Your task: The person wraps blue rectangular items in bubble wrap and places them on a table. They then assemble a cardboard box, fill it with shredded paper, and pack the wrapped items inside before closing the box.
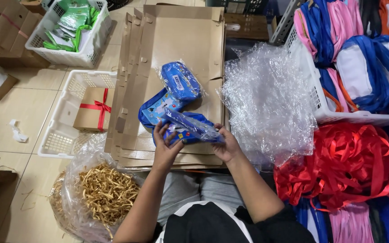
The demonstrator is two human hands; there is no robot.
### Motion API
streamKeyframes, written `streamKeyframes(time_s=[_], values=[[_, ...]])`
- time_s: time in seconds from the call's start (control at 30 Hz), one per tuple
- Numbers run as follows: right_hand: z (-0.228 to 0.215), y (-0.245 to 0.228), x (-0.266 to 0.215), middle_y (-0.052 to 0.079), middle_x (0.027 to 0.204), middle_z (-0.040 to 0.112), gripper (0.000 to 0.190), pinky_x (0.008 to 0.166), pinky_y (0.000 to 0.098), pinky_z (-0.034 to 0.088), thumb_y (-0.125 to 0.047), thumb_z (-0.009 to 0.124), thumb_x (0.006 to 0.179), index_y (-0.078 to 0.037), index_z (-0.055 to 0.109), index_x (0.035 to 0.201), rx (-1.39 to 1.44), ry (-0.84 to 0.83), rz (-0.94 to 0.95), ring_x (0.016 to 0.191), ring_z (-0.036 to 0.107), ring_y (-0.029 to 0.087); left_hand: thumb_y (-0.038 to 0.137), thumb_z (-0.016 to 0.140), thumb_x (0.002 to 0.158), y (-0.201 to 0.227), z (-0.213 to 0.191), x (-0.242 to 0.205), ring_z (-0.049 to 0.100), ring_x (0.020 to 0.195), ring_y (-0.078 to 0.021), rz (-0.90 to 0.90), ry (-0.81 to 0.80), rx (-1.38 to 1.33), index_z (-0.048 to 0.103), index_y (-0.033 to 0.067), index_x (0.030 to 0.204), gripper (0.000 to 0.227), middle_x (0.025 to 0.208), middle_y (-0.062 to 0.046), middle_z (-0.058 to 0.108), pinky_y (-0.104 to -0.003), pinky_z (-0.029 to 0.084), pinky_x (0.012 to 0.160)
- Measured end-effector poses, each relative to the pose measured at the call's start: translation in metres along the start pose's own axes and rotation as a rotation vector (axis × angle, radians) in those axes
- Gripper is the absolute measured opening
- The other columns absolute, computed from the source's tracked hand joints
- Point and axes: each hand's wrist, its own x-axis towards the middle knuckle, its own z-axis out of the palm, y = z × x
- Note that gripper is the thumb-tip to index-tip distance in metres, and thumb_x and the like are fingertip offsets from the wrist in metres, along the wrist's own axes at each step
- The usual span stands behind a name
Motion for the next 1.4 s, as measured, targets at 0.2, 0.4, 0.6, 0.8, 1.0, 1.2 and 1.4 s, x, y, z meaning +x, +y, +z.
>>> streamKeyframes(time_s=[0.2, 0.4, 0.6, 0.8, 1.0, 1.2, 1.4], values=[[0.011, 0.003, -0.015, 0.005, 0.073, 0.058, 0.007, 0.052, 0.0158, 0.056, -0.008, 0.058, 0.091, -0.007, 0.062, 0.086, 0.352, -0.079, 0.456, 0.062, 0.062, 0.013, -0.002, 0.089, 0.072, -0.001, -0.034, 0.018, 0.051, 0.134, -0.0381, 0.202, 0.102, 0.283, 0.009, 0.022, 0.164, 0.124, 0.137, -0.021, 0.053, -0.059, 0.035, 0.114], [-0.035, 0.004, 0.019, 0.024, 0.086, 0.071, 0.056, 0.071, 0.0439, 0.067, -0.063, 0.055, 0.093, -0.007, 0.063, 0.093, -0.187, -0.012, 0.294, 0.079, 0.076, 0.038, 0.021, 0.083, 0.087, -0.022, -0.078, 0.039, 0.069, 0.088, -0.0235, -0.032, 0.259, 0.367, 0.066, 0.016, 0.123, 0.041, 0.107, -0.009, 0.068, -0.038, 0.06, 0.073], [-0.039, -0.008, 0.001, 0.019, 0.057, 0.07, 0.079, 0.05, 0.034, 0.065, -0.063, 0.042, 0.101, 0.008, 0.059, 0.132, -1.447, 0.197, 0.09, 0.055, 0.076, 0.03, 0.045, 0.091, 0.076, -0.058, -0.098, 0.051, 0.072, 0.074, -0.0176, -0.119, 0.334, 0.692, 0.068, 0.0197, 0.115, 0.052, 0.092, -0.001, 0.072, -0.032, 0.058, 0.063], [0.021, -0.017, -0.028, 0.004, 0.085, 0.069, 0.025, 0.082, 0.0399, 0.059, -0.025, 0.063, 0.093, -0.017, 0.072, 0.116, -1.958, 0.075, -0.97, 0.09, 0.071, 0.029, 0.036, 0.082, 0.078, -0.031, -0.061, 0.022, 0.057, 0.116, -0.0382, 0.62, 0.404, 1.232, 0.053, 0.0092, 0.139, 0.073, 0.127, -0.017, 0.054, -0.048, 0.046, 0.098], [0.017, 0.037, 0.032, 0.016, 0.162, 0.037, 0.072, 0.118, 0.0654, 0.022, -0.044, 0.05, 0.097, -0.017, 0.033, 0.161, -2.381, -0.261, -1.065, 0.147, 0.032, 0.041, 0.046, 0.055, 0.097, -0.051, -0.039, 0.039, 0.032, 0.15, -0.0401, 0.895, 0.108, 1.569, 0.049, 0.0168, 0.153, 0.063, 0.161, -0.017, 0.042, -0.058, 0.017, 0.121], [0.01, 0.042, 0.047, 0.011, 0.164, 0.034, 0.075, 0.116, 0.0661, 0.027, -0.057, 0.045, 0.095, -0.017, 0.037, 0.159, -2.447, -0.206, -1.052, 0.148, 0.033, 0.037, 0.049, 0.047, 0.095, -0.063, -0.04, 0.041, 0.025, 0.154, -0.037, 0.603, -0.037, 1.677, 0.036, 0.0157, 0.16, 0.074, 0.165, -0.017, 0.035, -0.06, 0.005, 0.124], [0.008, 0.041, 0.05, 0.011, 0.164, 0.035, 0.076, 0.116, 0.068, 0.025, -0.055, 0.047, 0.095, -0.018, 0.035, 0.16, -2.427, -0.234, -0.932, 0.149, 0.032, 0.038, 0.049, 0.043, 0.096, -0.056, -0.034, 0.037, 0.021, 0.155, -0.0358, 0.504, -0.07, 1.659, 0.034, 0.0148, 0.16, 0.074, 0.167, -0.016, 0.03, -0.057, 0.0, 0.125]])
